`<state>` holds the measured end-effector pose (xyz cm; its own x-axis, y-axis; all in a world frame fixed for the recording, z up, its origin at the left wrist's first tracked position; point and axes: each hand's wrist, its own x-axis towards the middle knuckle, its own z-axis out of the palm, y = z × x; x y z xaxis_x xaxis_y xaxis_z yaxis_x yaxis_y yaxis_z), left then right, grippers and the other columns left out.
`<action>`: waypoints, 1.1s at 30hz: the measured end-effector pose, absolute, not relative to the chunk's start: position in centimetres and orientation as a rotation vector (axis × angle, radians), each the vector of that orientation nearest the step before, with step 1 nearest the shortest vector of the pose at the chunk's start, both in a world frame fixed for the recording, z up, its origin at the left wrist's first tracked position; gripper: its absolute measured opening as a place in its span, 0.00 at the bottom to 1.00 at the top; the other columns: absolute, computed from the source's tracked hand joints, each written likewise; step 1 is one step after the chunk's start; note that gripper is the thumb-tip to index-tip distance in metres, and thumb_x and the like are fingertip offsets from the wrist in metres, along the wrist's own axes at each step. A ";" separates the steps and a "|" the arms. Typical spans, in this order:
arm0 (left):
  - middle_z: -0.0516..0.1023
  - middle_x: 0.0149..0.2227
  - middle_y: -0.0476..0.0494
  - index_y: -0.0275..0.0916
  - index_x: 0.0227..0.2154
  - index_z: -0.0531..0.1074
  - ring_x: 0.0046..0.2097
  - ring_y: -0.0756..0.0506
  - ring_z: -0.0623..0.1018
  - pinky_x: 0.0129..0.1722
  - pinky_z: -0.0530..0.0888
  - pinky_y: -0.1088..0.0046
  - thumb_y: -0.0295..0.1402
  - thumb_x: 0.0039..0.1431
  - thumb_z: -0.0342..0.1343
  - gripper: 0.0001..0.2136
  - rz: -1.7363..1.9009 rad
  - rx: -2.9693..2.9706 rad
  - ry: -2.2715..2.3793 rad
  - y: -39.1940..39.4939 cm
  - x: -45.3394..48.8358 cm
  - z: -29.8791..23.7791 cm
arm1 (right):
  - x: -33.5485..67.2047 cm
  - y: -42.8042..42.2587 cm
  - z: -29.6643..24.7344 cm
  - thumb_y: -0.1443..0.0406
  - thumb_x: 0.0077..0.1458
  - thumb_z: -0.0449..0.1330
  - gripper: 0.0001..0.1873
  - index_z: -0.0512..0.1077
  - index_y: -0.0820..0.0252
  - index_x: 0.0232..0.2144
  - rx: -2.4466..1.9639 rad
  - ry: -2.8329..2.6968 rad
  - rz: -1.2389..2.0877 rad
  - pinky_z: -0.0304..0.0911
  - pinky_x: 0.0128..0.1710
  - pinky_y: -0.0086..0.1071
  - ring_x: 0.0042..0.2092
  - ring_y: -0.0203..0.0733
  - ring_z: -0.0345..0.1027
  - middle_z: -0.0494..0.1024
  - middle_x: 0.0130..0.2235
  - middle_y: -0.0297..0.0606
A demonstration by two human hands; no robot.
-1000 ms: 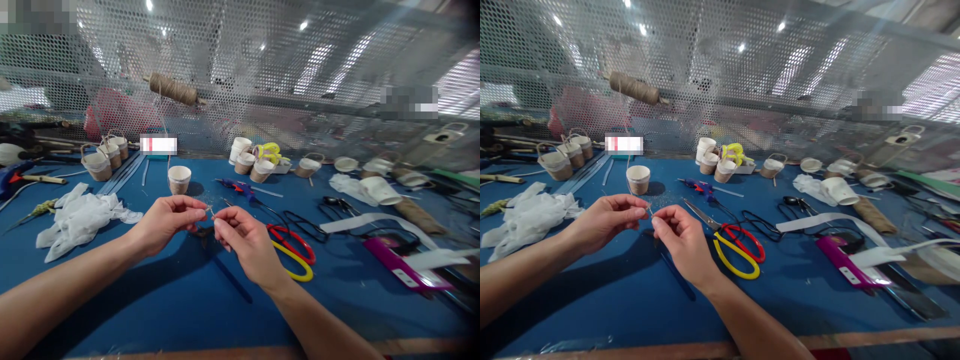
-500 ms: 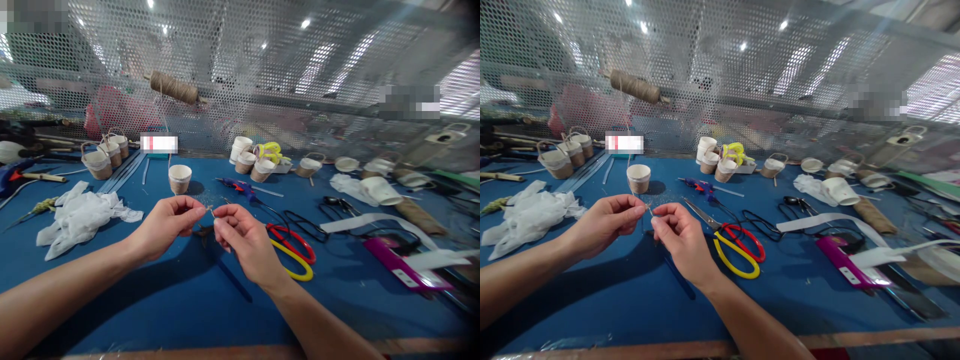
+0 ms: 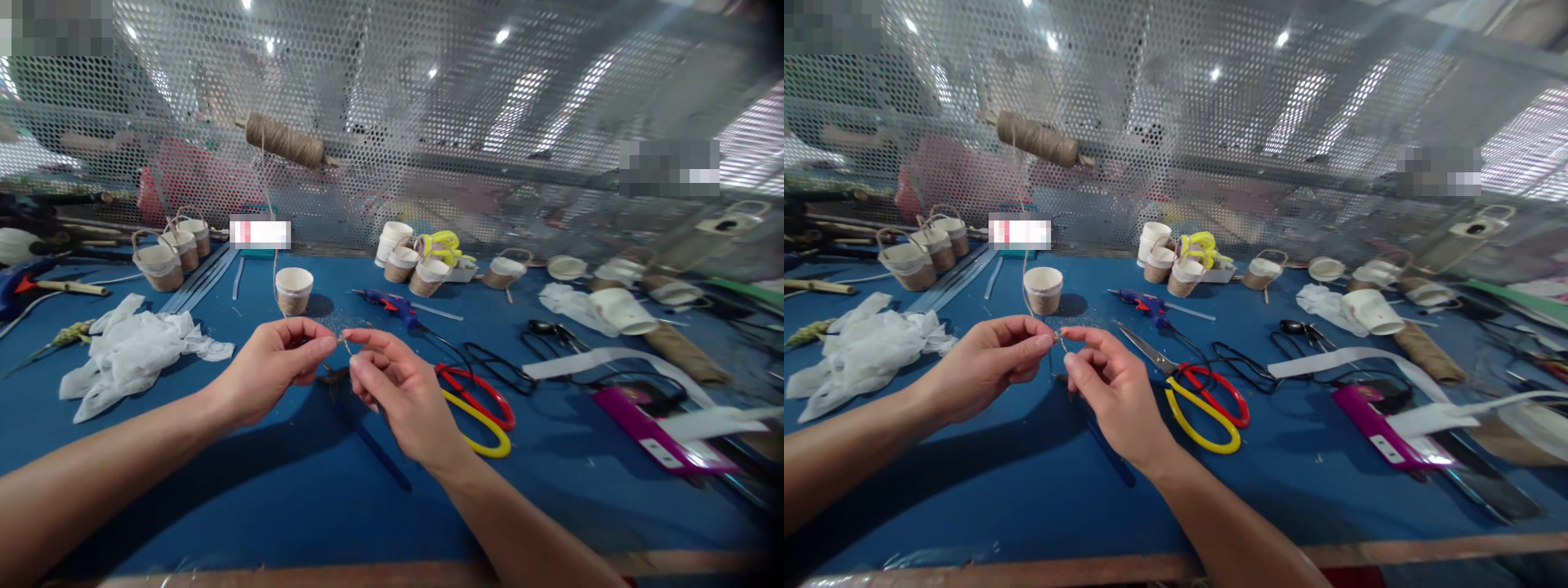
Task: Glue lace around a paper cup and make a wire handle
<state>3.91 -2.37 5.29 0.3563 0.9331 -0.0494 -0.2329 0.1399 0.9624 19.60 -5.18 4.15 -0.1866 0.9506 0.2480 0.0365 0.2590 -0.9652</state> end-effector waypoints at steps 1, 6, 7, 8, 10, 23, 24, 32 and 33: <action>0.61 0.17 0.56 0.33 0.23 0.69 0.18 0.58 0.58 0.18 0.52 0.79 0.37 0.43 0.62 0.12 0.991 1.099 0.811 -2.4 3.9 5.3 | 19.6 -5.2 4.1 0.65 0.53 0.54 0.11 0.68 0.56 0.41 -0.967 -1.501 1.106 0.51 0.20 0.26 0.22 0.30 0.56 0.63 0.20 0.27; 0.61 0.17 0.57 0.32 0.24 0.68 0.19 0.58 0.57 0.19 0.53 0.79 0.36 0.44 0.62 0.11 0.994 1.081 0.814 -2.5 3.9 5.4 | 19.7 -5.1 4.0 0.66 0.53 0.54 0.11 0.68 0.56 0.41 -0.953 -1.517 1.083 0.52 0.20 0.26 0.22 0.29 0.56 0.64 0.21 0.27; 0.61 0.17 0.57 0.32 0.24 0.68 0.19 0.58 0.57 0.19 0.53 0.79 0.35 0.44 0.62 0.11 0.999 1.077 0.815 -2.5 4.0 5.4 | 19.7 -5.1 4.1 0.66 0.53 0.54 0.11 0.68 0.56 0.41 -0.953 -1.518 1.081 0.52 0.20 0.26 0.22 0.29 0.56 0.64 0.21 0.27; 0.61 0.17 0.57 0.32 0.24 0.68 0.19 0.58 0.57 0.19 0.53 0.79 0.35 0.44 0.62 0.11 1.006 1.075 0.815 -2.5 4.0 5.4 | 19.7 -5.1 4.1 0.67 0.53 0.54 0.11 0.68 0.56 0.40 -0.954 -1.517 1.078 0.52 0.20 0.26 0.22 0.29 0.57 0.64 0.21 0.27; 0.61 0.17 0.57 0.32 0.24 0.68 0.19 0.58 0.58 0.19 0.53 0.79 0.35 0.44 0.62 0.11 1.013 1.074 0.813 -2.5 4.0 5.4 | 19.7 -5.2 4.1 0.67 0.53 0.54 0.11 0.68 0.56 0.40 -0.961 -1.514 1.075 0.52 0.20 0.26 0.22 0.29 0.57 0.64 0.21 0.27; 0.61 0.15 0.57 0.33 0.24 0.68 0.18 0.58 0.58 0.19 0.53 0.79 0.35 0.45 0.61 0.10 1.038 1.065 0.810 -2.7 4.0 5.3 | 19.6 -5.1 4.0 0.66 0.54 0.54 0.11 0.67 0.57 0.41 -0.982 -1.515 1.087 0.51 0.20 0.25 0.23 0.29 0.57 0.64 0.21 0.26; 0.61 0.15 0.57 0.33 0.24 0.68 0.18 0.58 0.58 0.19 0.53 0.79 0.35 0.45 0.61 0.10 1.035 1.062 0.810 -2.7 4.0 5.2 | 19.7 -5.1 4.0 0.66 0.54 0.54 0.10 0.67 0.57 0.41 -0.982 -1.515 1.088 0.52 0.20 0.25 0.23 0.29 0.57 0.64 0.21 0.26; 0.61 0.15 0.57 0.33 0.24 0.69 0.18 0.57 0.59 0.19 0.55 0.79 0.35 0.46 0.61 0.10 1.042 1.061 0.811 -2.7 4.1 5.2 | 19.7 -5.3 4.0 0.66 0.54 0.54 0.10 0.68 0.56 0.40 -0.990 -1.513 1.062 0.52 0.20 0.25 0.22 0.29 0.57 0.64 0.21 0.27; 0.62 0.16 0.57 0.33 0.25 0.69 0.19 0.58 0.59 0.19 0.54 0.79 0.35 0.45 0.62 0.10 1.038 1.059 0.813 -2.7 4.1 5.3 | 19.6 -5.3 4.0 0.66 0.54 0.54 0.10 0.68 0.56 0.40 -0.991 -1.513 1.054 0.52 0.19 0.25 0.22 0.29 0.57 0.65 0.21 0.27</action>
